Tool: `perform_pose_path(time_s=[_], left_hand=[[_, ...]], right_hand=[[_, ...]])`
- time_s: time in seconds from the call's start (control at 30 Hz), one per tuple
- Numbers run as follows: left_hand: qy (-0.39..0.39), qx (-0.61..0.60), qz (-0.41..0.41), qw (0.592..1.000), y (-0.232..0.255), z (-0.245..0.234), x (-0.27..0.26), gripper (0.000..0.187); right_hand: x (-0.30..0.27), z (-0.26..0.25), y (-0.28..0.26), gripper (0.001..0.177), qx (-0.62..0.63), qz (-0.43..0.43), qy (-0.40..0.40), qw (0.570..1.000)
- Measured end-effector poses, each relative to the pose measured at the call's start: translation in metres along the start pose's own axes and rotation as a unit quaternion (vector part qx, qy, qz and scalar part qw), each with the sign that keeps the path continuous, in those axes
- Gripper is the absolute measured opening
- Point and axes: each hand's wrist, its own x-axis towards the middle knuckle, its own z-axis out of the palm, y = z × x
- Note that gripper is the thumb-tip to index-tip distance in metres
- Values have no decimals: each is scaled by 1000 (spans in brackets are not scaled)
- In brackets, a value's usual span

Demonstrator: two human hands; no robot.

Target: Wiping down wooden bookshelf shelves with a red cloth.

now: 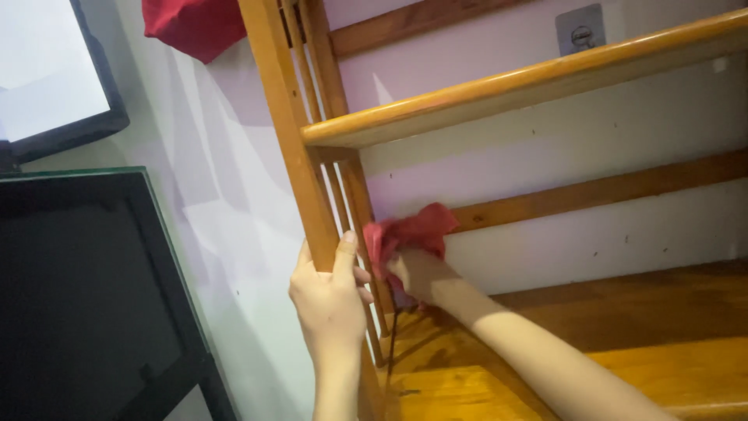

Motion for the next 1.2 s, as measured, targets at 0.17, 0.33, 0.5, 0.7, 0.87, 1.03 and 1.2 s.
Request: perform_pose_path(time_s=[0.17, 0.33, 0.5, 0.7, 0.87, 1.03, 1.2], left_hand=[[10, 13, 3, 1000, 6, 2, -2, 26], [6, -8, 5, 1000, -1, 5, -1, 29], [11, 2, 7, 1000, 0, 4, -1, 29], [7, -8, 30, 999, -7, 5, 0, 27], [11, 3, 20, 1000, 0, 6, -7, 27], [15, 20, 12, 1000, 2, 8, -8, 26], [20, 5, 21, 1000, -3, 9, -4, 27]], right_hand=[[-31, 22, 19, 37, -104, -116, -65, 986], [-44, 42, 10, 36, -208, -150, -130, 958], [-47, 41, 2, 55, -10, 26, -143, 989], [-56, 50, 22, 50, 72, 0, -133, 988], [-81, 32, -1, 56, 57, 9, -114, 992], [-83, 10, -34, 54, -30, 66, -149, 986], [-44, 52, -20, 48, -205, 66, -183, 959]])
